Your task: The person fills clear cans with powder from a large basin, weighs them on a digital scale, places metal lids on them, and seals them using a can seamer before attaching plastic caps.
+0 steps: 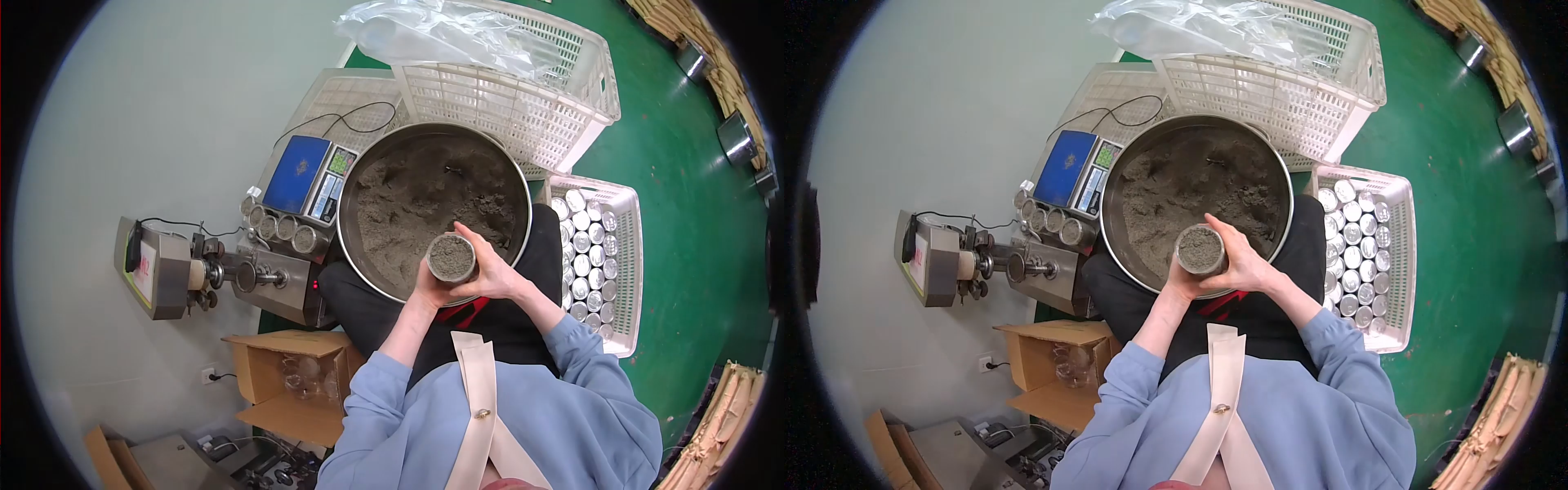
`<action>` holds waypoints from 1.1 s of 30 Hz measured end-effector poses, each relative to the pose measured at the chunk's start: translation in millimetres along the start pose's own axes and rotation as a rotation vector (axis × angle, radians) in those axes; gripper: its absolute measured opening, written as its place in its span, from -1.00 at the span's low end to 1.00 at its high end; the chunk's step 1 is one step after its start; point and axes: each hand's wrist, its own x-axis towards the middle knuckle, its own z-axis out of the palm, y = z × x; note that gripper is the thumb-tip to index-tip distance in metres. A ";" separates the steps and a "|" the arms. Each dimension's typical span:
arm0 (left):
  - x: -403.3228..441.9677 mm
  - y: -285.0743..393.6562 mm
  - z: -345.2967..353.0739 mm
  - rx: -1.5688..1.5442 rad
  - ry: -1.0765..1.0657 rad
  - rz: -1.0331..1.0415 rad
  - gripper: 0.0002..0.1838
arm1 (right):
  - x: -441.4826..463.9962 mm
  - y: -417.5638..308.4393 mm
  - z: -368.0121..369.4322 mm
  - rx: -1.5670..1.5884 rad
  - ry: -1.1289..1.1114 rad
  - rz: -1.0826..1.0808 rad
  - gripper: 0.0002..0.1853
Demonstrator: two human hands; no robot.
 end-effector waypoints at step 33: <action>-24.8 -0.6 88.0 1.515 0.217 0.948 0.26 | 7.3 -8.8 -1.0 0.428 -0.098 0.178 0.02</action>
